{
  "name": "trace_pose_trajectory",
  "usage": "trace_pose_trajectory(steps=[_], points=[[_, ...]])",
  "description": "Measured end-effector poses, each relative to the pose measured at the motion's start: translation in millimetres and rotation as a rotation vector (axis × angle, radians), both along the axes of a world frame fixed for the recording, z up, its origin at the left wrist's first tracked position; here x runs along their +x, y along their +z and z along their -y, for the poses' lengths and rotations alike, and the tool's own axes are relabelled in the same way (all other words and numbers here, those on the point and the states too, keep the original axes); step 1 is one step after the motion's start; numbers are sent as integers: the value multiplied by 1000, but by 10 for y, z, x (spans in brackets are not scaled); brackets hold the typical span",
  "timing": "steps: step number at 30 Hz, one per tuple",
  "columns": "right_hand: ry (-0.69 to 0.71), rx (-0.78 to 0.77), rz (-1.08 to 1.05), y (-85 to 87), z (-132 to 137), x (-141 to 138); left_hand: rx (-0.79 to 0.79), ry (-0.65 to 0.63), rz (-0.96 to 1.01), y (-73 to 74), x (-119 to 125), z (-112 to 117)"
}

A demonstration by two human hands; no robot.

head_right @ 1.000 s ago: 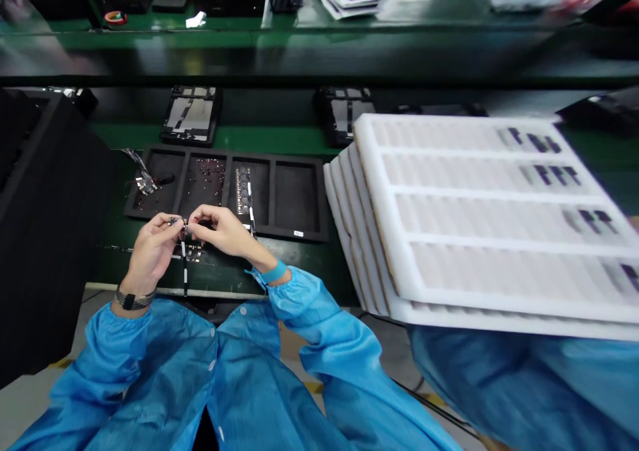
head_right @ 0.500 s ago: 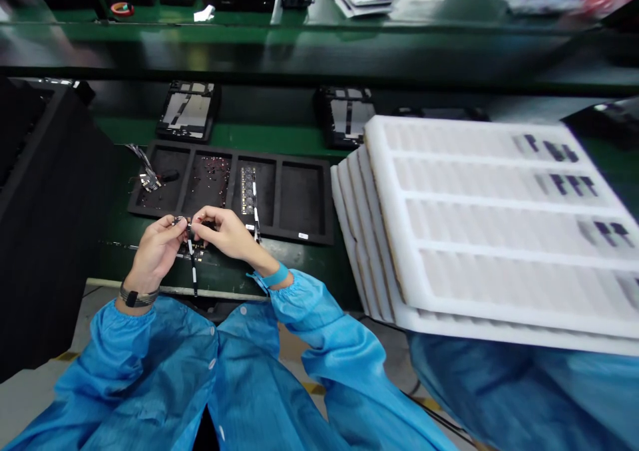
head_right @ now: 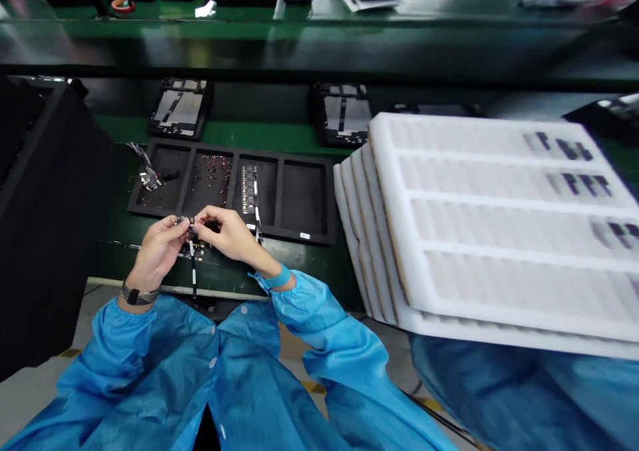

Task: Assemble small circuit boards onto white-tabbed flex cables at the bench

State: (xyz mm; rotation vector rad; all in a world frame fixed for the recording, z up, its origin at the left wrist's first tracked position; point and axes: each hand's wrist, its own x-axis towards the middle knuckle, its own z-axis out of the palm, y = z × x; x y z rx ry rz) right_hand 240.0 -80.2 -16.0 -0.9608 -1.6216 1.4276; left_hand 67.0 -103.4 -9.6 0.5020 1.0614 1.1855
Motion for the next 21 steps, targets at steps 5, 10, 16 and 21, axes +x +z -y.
trace_pose_trajectory(steps=[5,10,16,21], points=[[-2,22,60,0,-9,27,28,-3,-97,17,14,4],[116,-142,-22,-15,-55,76,36,-11,-175,2,15,4],[168,-272,-152,-25,-106,111,-30,-60,-34,-11,34,0],[174,-275,-162,-5,-109,131,-46,-64,-28,-24,57,3]])
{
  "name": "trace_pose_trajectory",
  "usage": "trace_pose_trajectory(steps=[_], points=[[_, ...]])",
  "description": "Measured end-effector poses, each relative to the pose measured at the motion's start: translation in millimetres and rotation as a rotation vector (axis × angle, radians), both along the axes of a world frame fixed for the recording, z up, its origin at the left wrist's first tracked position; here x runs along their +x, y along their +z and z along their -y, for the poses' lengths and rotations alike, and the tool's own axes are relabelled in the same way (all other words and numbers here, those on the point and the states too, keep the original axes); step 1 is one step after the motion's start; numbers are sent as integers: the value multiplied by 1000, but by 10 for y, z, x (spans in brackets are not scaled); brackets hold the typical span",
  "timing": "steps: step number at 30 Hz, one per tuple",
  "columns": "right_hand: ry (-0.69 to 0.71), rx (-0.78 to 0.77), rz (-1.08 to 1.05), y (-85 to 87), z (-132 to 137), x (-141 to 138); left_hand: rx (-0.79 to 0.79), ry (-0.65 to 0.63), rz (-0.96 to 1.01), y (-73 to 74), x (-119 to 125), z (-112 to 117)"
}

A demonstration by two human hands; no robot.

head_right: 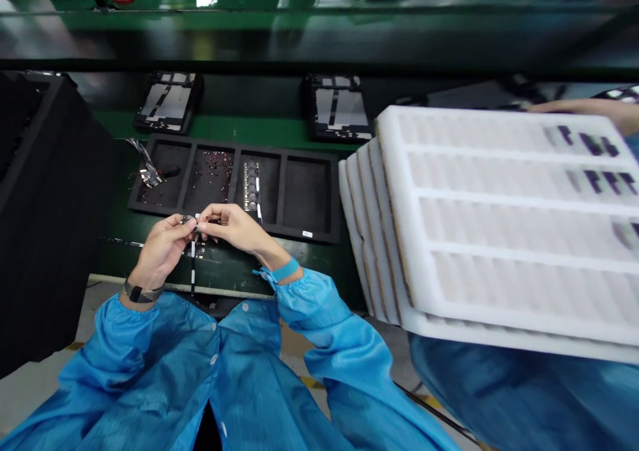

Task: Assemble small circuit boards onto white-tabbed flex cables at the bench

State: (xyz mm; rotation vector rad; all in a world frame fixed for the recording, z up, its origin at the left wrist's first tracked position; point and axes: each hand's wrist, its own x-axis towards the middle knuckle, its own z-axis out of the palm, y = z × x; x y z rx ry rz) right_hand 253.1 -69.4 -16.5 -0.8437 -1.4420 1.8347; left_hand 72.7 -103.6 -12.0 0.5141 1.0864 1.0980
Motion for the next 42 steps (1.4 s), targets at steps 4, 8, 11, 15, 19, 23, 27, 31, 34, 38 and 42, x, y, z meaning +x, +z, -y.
trace_pose_trajectory(steps=[4,8,11,15,19,23,27,31,34,38,42], points=[[-28,11,8,-26,-5,-37,26,11,-39,12,-21,-19],[0,3,19,-78,-14,-47,70,5,-93,63,-116,-31],[-44,88,118,-83,-50,42,87,43,-106,108,-241,-13],[-159,448,396,-27,-307,136,88,93,-96,195,-481,35],[-94,720,769,-14,-805,-49,96,163,-53,330,-777,109],[10,763,1013,-96,-1167,-338,100,229,-6,400,-1046,271],[44,735,1056,-177,-1224,-464,44,316,29,313,-1229,498],[-1,782,994,-129,-1143,-422,-29,385,85,190,-1311,668],[-63,753,753,-23,-1036,-326,-24,411,118,158,-1313,691],[-50,545,469,100,-840,-191,37,426,161,205,-1211,577],[-42,346,386,168,-647,-109,92,421,169,313,-1023,413]])
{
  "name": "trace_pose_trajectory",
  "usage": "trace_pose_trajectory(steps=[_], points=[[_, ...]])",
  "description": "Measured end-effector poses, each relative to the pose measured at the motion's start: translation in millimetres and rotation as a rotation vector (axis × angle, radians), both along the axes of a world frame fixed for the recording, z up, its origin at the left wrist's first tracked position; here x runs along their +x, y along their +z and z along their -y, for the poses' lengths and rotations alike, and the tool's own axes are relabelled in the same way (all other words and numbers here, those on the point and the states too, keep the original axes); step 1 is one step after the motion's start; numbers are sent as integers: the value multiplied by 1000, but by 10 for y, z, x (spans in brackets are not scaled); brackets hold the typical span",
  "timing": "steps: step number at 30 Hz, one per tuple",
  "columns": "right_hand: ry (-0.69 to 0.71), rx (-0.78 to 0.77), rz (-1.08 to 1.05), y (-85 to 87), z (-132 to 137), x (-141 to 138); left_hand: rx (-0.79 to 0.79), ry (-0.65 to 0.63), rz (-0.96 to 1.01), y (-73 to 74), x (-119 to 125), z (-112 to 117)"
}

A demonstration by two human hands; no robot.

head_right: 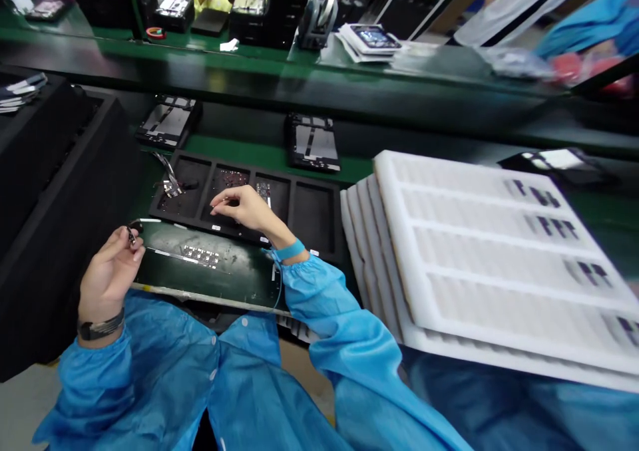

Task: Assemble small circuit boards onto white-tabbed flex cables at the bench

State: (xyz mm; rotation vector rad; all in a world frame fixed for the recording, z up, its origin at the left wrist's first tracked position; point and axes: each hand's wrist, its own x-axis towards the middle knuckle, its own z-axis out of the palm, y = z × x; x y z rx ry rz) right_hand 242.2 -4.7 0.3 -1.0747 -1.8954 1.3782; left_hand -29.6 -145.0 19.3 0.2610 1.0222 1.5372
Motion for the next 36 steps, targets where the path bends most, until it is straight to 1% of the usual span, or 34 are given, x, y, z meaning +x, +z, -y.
trace_pose_trajectory(steps=[3,6,9,14,18,22,30,36], points=[[-15,-96,-54,24,98,31,39,-17,-12,70,146,-97],[-37,-123,-107,28,152,45,91,-31,-55,86,295,-199],[-63,-123,-129,38,195,44,138,-14,-158,32,469,-329],[-61,-63,-133,109,334,4,144,40,-356,-122,775,-516],[-87,-15,-168,147,437,-49,141,36,-399,-193,950,-559],[-120,-5,-181,129,453,-77,111,19,-366,-202,1023,-556],[-107,-35,-181,103,443,-61,103,7,-347,-191,1026,-552],[-111,-20,-157,94,456,-63,108,-12,-434,-185,1011,-533]])
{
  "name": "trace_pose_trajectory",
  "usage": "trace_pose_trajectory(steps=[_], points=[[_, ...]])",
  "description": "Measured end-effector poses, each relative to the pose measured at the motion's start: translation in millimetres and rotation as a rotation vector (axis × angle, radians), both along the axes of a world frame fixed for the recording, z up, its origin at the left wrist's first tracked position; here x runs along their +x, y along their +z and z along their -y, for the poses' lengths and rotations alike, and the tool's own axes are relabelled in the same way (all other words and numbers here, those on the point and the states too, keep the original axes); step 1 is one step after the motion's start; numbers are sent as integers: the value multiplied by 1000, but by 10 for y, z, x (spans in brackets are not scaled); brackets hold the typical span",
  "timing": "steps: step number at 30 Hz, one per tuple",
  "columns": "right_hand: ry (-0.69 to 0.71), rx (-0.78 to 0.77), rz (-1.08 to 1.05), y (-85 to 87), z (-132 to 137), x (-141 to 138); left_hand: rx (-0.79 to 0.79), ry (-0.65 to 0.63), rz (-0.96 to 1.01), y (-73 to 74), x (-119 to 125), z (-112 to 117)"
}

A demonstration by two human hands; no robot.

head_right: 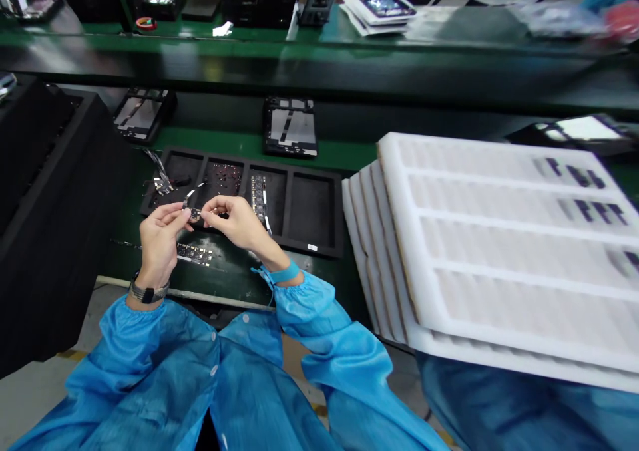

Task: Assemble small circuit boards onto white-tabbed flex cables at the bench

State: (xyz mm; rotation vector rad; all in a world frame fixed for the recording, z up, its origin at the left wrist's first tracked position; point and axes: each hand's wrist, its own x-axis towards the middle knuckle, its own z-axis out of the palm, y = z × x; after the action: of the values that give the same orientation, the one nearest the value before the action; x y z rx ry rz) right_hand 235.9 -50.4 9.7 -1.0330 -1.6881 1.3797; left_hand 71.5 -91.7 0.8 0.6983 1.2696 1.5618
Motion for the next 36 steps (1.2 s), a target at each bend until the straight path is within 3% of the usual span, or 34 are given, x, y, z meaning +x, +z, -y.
trace_pose_trajectory(steps=[12,20,25,28,30,32,34,36], points=[[-5,39,51,-46,35,38,-47,-54,-81,14,-46,15],[82,-114,-111,-36,-9,126,-111,-171,88,54,-62,-35],[73,-137,-110,-22,-6,121,-119,-196,89,41,-51,-25],[-19,-67,-81,12,-9,160,-77,-209,18,101,-17,-65],[-171,-19,-68,34,-20,255,21,-188,-127,201,7,-245],[-333,-11,-76,33,-35,406,166,-121,-365,344,-9,-622],[-423,-38,-117,-1,-47,584,276,-37,-661,507,-109,-1178],[-443,-75,-170,-61,-47,751,239,24,-972,664,-302,-1809]])
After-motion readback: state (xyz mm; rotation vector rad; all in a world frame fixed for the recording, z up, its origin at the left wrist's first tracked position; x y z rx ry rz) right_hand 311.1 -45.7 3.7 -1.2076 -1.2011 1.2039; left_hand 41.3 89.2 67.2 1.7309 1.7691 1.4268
